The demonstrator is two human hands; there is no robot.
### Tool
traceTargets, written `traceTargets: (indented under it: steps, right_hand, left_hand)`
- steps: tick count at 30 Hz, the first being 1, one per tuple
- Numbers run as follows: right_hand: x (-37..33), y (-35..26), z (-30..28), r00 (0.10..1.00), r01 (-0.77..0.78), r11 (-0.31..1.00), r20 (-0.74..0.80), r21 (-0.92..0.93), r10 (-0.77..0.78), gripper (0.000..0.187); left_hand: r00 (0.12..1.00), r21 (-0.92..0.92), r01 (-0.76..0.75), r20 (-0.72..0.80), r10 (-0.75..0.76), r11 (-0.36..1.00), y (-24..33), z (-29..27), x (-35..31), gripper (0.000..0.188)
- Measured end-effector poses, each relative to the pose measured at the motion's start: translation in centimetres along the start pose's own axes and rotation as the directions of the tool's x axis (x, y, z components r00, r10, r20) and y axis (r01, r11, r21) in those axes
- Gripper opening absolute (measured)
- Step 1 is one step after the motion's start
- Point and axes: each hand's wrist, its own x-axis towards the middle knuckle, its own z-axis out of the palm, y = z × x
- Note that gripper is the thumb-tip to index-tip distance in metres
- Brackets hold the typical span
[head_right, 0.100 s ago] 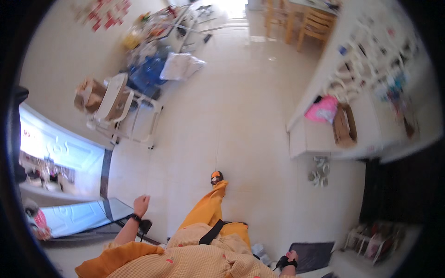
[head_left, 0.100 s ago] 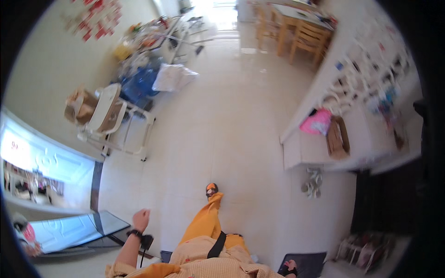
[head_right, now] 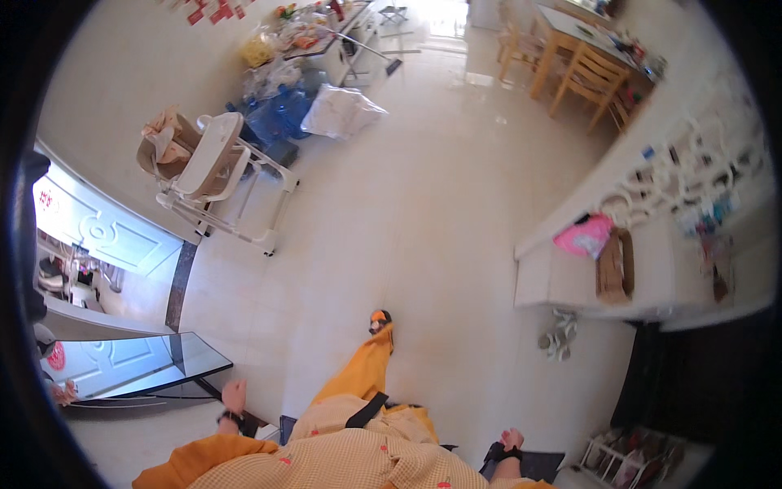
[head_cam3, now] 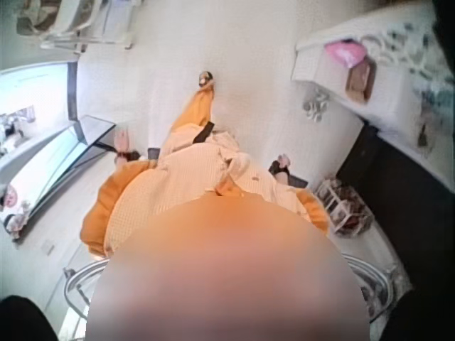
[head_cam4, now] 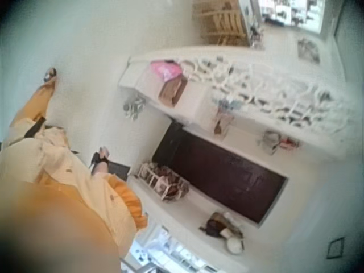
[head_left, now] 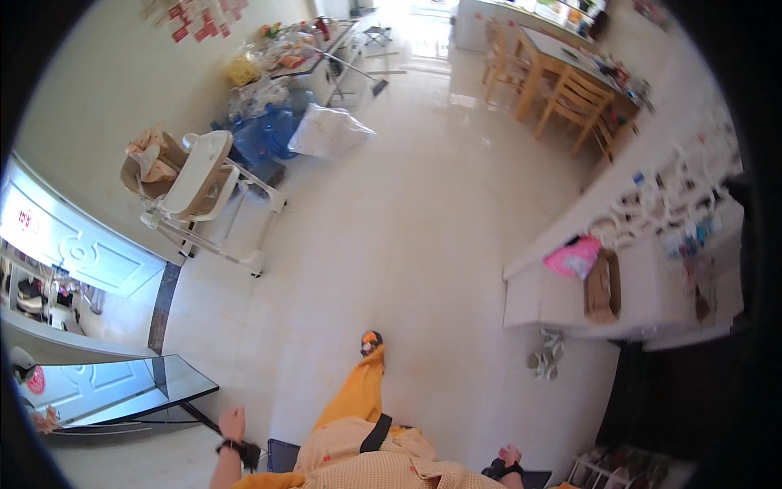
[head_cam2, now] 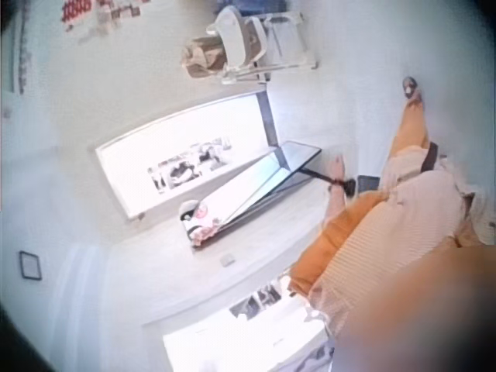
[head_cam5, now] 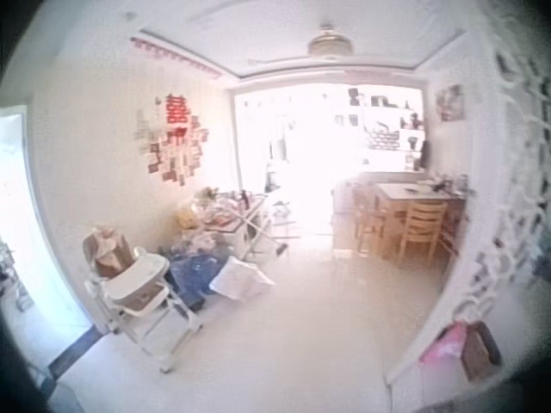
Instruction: The person sweeps the floor, then disassembles a white PVC pipe frame by cutting pink ties with scissors. The person gathers the pipe segments and stores them in a cabinet.
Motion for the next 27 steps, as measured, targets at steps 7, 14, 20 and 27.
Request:
traceTargets:
  steps: [7, 14, 20, 27]
  right_hand:
    - [-10.8, -24.7, 29.2, 0.867, 0.268, 0.930, 0.485, -0.250, -0.119, 0.031]
    - [-14.6, -37.5, 45.5, 0.851, 0.270, 0.786, 0.520, -0.557, 0.076, 0.033]
    - [-9.3, -52.9, 60.7, 0.905, 0.225, 0.675, 0.408, -0.703, 0.123, 0.022]
    - [-15.5, -77.4, 95.0, 0.582, 0.801, 0.344, 0.773, -0.491, -0.251, 0.029]
  left_hand:
    - [0.786, -0.264, 0.618, 0.226, -0.575, 0.741, -3.5, 2.0, 5.2, 0.039]
    - [0.975, -0.568, 0.222, 0.128, -0.181, 0.793, 16.7, 1.9, 33.8, 0.025]
    - [0.964, -0.649, 0.264, 0.208, -0.167, 0.714, 34.6, -1.3, 55.2, 0.025]
    - [0.915, -0.666, 0.397, 0.345, -0.211, 0.632, 46.9, -2.5, 72.9, 0.032]
